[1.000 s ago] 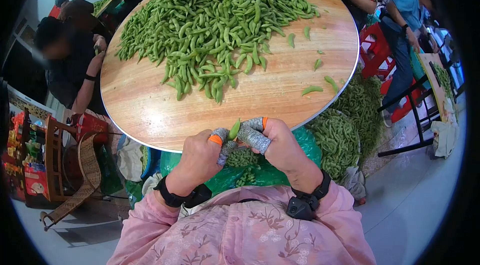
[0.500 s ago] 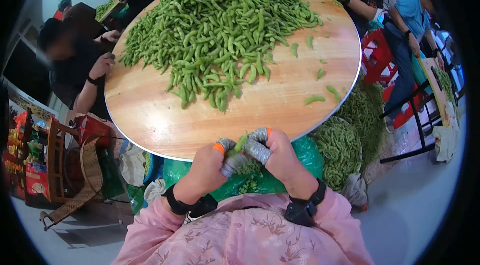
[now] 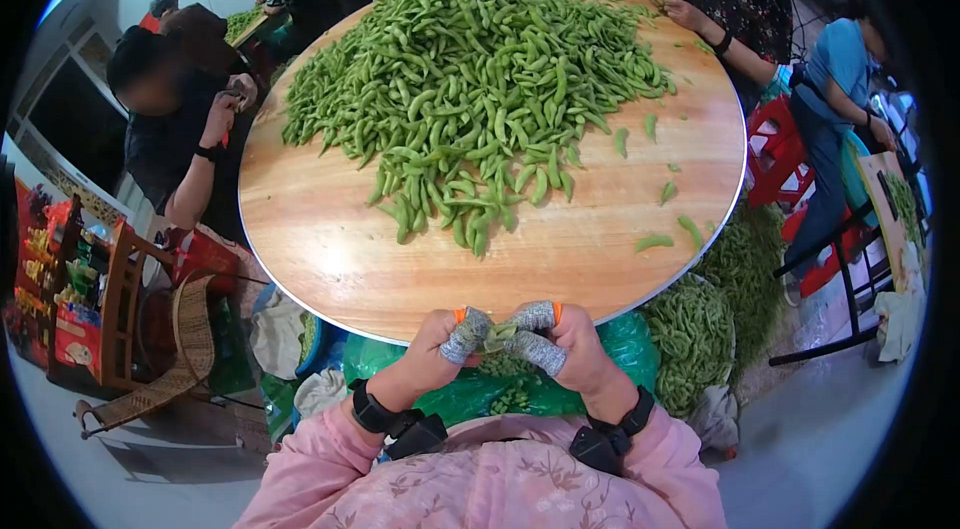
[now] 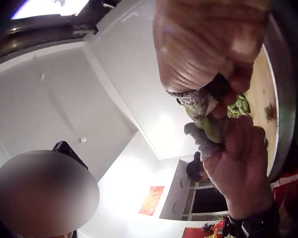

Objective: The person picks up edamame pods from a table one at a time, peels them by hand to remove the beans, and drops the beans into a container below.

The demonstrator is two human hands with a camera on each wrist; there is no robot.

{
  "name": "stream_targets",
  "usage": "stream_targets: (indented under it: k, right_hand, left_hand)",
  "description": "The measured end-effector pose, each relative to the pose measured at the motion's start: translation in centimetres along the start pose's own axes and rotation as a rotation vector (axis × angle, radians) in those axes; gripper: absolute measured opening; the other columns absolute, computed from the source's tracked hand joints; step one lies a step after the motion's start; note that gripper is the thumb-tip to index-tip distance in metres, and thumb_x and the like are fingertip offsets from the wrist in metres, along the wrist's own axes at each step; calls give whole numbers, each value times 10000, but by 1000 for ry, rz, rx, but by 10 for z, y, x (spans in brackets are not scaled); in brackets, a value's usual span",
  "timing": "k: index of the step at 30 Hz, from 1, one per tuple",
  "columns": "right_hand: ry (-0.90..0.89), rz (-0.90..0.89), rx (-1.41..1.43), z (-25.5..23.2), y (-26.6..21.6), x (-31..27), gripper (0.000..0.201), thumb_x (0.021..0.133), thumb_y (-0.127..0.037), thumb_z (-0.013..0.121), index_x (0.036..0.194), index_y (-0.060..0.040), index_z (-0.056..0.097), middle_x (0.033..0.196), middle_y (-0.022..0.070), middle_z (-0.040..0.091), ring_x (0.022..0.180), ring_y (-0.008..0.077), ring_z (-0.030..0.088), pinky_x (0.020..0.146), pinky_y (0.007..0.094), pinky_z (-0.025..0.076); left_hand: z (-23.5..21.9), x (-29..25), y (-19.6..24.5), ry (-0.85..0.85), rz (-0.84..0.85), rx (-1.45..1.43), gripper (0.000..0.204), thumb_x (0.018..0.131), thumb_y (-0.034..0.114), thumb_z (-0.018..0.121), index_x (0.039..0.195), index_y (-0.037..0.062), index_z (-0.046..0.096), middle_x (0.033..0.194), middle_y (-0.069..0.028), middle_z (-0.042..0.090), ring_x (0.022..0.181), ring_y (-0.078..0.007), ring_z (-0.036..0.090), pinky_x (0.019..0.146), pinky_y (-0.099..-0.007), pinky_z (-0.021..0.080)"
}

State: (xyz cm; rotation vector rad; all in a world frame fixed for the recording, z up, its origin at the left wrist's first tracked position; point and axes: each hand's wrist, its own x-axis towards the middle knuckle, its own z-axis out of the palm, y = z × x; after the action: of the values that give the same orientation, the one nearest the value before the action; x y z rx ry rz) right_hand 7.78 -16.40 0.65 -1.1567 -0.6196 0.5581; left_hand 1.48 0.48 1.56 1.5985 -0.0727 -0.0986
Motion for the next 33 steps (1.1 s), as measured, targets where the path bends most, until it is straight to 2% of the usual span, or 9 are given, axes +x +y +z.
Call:
stream_targets:
  k: [3,9,12,17,21,23,26,28,33]
  right_hand:
    - [16,119,28,-2,-4,-1,50,765,-5,553,812,5,564,696,-30,527,649,54,478,580,198,387]
    - [15,135,-179,-1,-1,0,28,765,-9,547,786,4,561,694,-28,527,638,38,455,561,194,379]
    - [22,152,-229,1,-4,-2,34,765,-8,546,788,11,561,699,-21,537,636,42,463,560,198,385]
    - [125,106,-387,-7,-9,-9,80,756,-18,550,825,11,575,712,6,570,640,62,494,581,210,407]
    - [211,105,-753,-49,-47,-35,202,736,-20,548,931,15,584,719,29,584,635,80,508,585,225,420]
    - [322,135,-892,-70,-67,-51,241,725,-10,541,962,19,578,709,40,579,606,93,494,568,235,413]
    - [476,193,-1081,-100,-70,-72,249,702,6,535,946,27,575,683,73,564,577,118,481,554,248,401]
    - [535,173,-1210,-109,-67,-78,240,687,14,532,922,33,574,665,92,553,565,129,475,549,255,394]
    - [584,245,-1156,-138,-43,-91,149,649,35,502,793,48,539,622,139,531,569,185,486,558,304,396]
  left_hand:
    - [-1,1,11,-51,-56,-4,198,854,171,481,785,-8,530,618,19,471,543,-86,426,507,-234,378]
    - [3,-3,8,-65,70,257,163,842,147,474,800,-5,514,633,0,477,606,-78,417,549,-232,376]
    - [4,-6,3,-40,-13,264,131,827,104,467,856,-11,522,686,-35,510,657,-92,446,597,-236,394]
    - [8,-8,4,-37,81,347,194,808,57,471,987,-4,511,833,-122,559,788,-157,528,707,-245,404]
    - [-14,-3,10,-9,51,507,237,803,63,495,1035,13,502,747,-119,567,713,-176,556,658,-276,424]
    - [-37,10,23,196,72,873,280,808,123,527,1069,28,494,640,-122,562,605,-234,574,594,-332,444]
    - [-62,48,33,305,149,1106,328,820,227,526,1078,27,496,580,-139,557,547,-302,569,543,-390,442]
    - [-70,71,37,345,-136,1200,310,773,266,553,946,8,536,665,-192,587,635,-354,580,547,-421,451]
    - [-78,98,17,395,-177,1313,288,739,287,580,790,4,586,670,-182,595,639,-344,584,555,-414,459]
